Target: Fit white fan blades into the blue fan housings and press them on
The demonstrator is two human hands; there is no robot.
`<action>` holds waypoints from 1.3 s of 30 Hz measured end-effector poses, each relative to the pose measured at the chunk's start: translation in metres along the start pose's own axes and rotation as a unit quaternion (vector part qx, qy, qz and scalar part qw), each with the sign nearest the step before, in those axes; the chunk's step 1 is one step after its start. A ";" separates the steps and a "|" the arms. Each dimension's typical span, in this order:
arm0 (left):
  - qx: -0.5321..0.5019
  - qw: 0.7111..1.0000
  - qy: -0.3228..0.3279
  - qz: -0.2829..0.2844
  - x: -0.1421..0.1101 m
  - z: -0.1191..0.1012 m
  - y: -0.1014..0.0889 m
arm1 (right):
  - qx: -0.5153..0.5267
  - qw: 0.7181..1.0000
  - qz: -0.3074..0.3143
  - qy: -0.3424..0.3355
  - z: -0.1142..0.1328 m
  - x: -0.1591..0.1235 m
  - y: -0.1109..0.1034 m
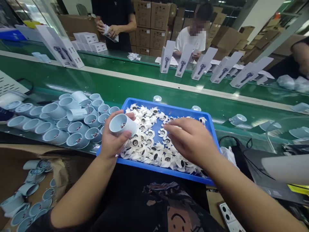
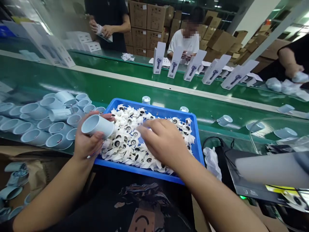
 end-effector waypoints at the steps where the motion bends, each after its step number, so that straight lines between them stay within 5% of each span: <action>1: -0.011 1.000 -0.001 -0.005 0.000 0.001 -0.002 | -0.022 0.998 0.055 -0.035 0.000 0.017 0.019; 4: -0.015 1.000 0.001 -0.015 -0.003 0.005 -0.008 | -0.084 0.971 0.195 -0.107 -0.003 0.055 0.069; 7: 0.002 1.000 0.007 -0.011 -0.006 0.006 -0.012 | -0.141 0.943 0.265 -0.143 -0.004 0.074 0.096; 13: 0.001 1.000 -0.018 -0.005 -0.005 0.010 -0.015 | -0.190 0.926 0.296 -0.136 0.000 0.079 0.104; 19: -0.023 1.000 -0.021 -0.001 -0.009 0.012 -0.014 | -0.069 0.958 0.266 -0.078 -0.010 0.083 0.107; 24: 0.034 0.995 -0.009 0.089 -0.013 0.001 -0.009 | 0.166 0.979 0.119 0.010 -0.007 0.072 0.077; 30: 0.234 0.965 0.082 0.079 -0.022 -0.015 -0.001 | 0.431 0.902 0.028 0.025 0.036 0.024 0.035; 33: 0.320 0.933 0.100 0.130 -0.028 -0.017 0.011 | 0.441 0.897 -0.017 0.023 0.049 0.013 0.016; 39: 0.384 0.887 0.196 0.163 -0.042 -0.029 0.026 | 0.284 0.958 -0.046 -0.012 0.069 0.020 -0.014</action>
Point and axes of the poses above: each hand's wrist, its own x-axis towards the middle knuckle, its own y-axis out of the palm, z = x × y, the point moved 5 cm from there along x, towards the middle knuckle, and after that the axes turned 7 degrees about -y, right-handed, at the moved point
